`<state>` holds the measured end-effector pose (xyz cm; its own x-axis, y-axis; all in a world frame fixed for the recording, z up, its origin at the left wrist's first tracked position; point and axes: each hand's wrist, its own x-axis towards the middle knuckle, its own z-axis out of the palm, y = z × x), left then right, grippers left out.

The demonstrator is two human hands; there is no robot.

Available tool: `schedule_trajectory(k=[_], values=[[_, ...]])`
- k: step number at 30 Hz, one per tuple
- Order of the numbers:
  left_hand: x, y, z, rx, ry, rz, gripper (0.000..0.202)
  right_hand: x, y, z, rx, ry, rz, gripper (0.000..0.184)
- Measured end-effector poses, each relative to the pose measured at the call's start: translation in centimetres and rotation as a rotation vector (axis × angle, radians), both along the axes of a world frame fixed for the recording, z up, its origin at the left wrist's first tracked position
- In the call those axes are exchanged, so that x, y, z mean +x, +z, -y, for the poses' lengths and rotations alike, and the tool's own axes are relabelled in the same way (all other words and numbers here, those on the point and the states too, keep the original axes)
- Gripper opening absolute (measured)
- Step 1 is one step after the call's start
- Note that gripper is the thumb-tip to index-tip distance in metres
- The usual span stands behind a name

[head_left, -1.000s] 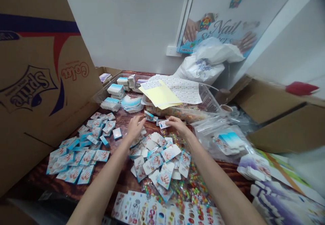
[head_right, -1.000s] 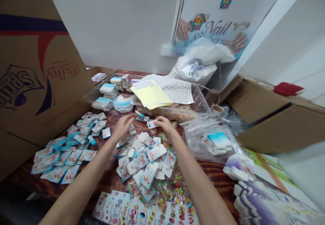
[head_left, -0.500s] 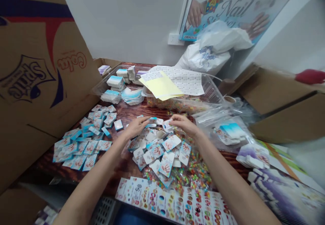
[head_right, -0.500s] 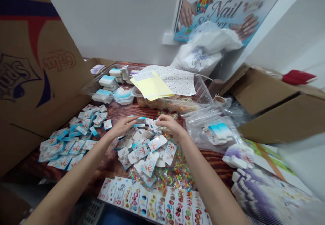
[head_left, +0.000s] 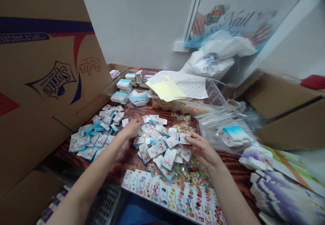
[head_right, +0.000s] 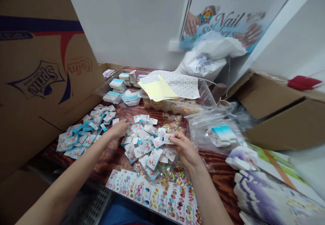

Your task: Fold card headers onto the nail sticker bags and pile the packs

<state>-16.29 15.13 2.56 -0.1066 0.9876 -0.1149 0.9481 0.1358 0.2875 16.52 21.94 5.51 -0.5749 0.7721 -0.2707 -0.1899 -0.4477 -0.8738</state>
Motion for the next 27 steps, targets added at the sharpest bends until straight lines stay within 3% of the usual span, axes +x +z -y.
schedule_trajectory(k=[2, 5, 9, 12, 14, 16, 21, 24, 27], values=[[0.0, 1.2, 0.1, 0.020, 0.019, -0.003, 0.046, 0.5, 0.0, 0.5, -0.021, -0.008, -0.010, 0.032], [-0.1, 4.2, 0.7, 0.082, 0.037, 0.025, 0.043, 0.9, 0.7, 1.0, -0.008, -0.005, -0.013, 0.032], [1.5, 8.8, 3.2, 0.178, 0.008, 0.131, 0.034, 0.2, 2.4, 2.8, 0.128, 0.203, 0.003, 0.023], [4.7, 10.8, 5.8, 0.262, -0.070, 0.430, 0.027, -1.3, 3.4, 5.1, 0.331, 0.327, 0.059, 0.016], [7.3, 10.8, 7.3, 0.265, -0.113, 0.616, 0.021, -2.3, 3.6, 6.8, 0.462, 0.341, 0.101, 0.012], [9.7, 9.9, 8.3, 0.282, -0.068, 0.778, 0.018, -2.7, 3.7, 8.3, 0.575, 0.308, 0.161, 0.007], [14.2, 6.0, 9.7, 0.458, 0.402, 1.203, 0.043, -2.0, 3.1, 10.9, 0.961, 0.021, 0.400, 0.010], [16.2, 4.7, 10.2, 0.293, 0.373, 1.329, 0.040, -1.8, 2.3, 12.3, 1.224, -0.064, 0.528, 0.017], [17.5, 4.2, 10.3, 0.261, 0.400, 1.360, 0.041, -2.2, 1.5, 14.3, 1.344, -0.010, 0.586, 0.037]])
